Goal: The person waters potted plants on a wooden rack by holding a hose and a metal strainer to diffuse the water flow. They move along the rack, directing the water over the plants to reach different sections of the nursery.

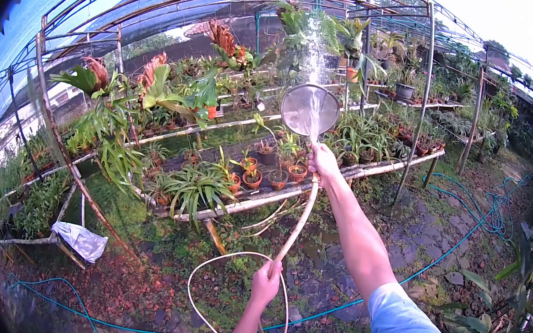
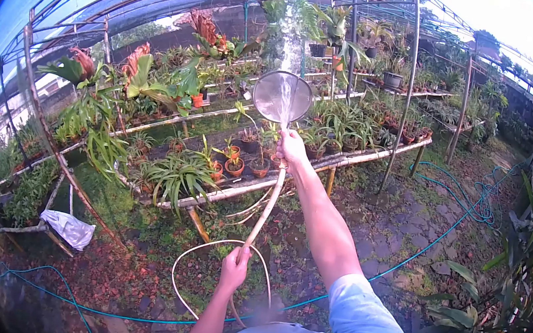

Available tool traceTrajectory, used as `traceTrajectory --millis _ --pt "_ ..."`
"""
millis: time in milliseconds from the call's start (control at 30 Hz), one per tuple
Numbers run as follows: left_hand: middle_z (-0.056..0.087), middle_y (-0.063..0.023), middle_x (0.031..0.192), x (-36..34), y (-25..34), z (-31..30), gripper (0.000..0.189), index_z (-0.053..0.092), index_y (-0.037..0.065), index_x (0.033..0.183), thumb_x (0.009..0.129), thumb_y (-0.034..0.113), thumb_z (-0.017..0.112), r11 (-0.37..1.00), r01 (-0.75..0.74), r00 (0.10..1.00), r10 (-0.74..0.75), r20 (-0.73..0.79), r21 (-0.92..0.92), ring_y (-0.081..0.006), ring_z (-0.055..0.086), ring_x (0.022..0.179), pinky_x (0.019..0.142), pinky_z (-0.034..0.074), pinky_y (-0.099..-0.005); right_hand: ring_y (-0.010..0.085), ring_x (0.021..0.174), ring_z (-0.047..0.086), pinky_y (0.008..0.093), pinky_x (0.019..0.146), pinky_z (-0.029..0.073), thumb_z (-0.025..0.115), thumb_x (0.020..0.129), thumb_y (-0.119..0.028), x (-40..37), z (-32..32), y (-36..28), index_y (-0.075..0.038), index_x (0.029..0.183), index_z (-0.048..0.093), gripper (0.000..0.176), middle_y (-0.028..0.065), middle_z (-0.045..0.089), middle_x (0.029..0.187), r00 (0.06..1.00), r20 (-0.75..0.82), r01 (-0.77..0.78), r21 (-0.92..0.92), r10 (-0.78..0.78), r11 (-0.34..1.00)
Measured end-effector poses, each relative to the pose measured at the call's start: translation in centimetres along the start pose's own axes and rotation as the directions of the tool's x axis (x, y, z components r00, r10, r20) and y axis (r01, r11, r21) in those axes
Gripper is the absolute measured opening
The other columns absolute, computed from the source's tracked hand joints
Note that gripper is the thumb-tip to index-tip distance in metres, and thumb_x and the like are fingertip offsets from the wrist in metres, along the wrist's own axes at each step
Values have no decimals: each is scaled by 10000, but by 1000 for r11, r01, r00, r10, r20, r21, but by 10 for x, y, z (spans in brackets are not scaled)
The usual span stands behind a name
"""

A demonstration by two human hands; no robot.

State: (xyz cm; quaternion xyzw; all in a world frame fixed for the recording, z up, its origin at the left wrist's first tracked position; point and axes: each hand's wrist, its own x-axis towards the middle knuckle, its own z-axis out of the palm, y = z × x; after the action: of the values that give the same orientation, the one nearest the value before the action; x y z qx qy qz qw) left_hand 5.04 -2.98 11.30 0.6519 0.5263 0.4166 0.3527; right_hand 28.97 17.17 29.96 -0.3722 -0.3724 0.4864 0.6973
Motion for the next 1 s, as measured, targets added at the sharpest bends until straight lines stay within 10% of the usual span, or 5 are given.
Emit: traceTrajectory --millis 600,700,1000 --pt "576 -114 593 -6 5 11 448 622 35 775 963 427 513 999 -31 996 31 80 -12 -246 579 556 545 422 -381 46 458 362 191 380 307 497 985 -185 -38 -21 -5 -85 994 498 101 -21 453 652 999 -51 -8 -37 6 999" --pt "428 6 554 -12 5 14 438 599 35 757 978 403 512 998 -16 994 22 106 -54 -89 412 531 500 330 -313 46 456 367 192 381 316 494 989 -193 -40 -24 -4 -85 994 503 108 -18 457 662 998 -56 -46 -68 43 997" --pt "565 -108 581 -27 -17 8 471 618 30 770 956 451 517 999 44 991 -48 122 32 -225 555 534 530 414 -390 54 463 368 196 373 307 484 981 -168 -50 -43 31 -84 987 504 87 -10 458 673 991 -97 -95 -61 89 994"
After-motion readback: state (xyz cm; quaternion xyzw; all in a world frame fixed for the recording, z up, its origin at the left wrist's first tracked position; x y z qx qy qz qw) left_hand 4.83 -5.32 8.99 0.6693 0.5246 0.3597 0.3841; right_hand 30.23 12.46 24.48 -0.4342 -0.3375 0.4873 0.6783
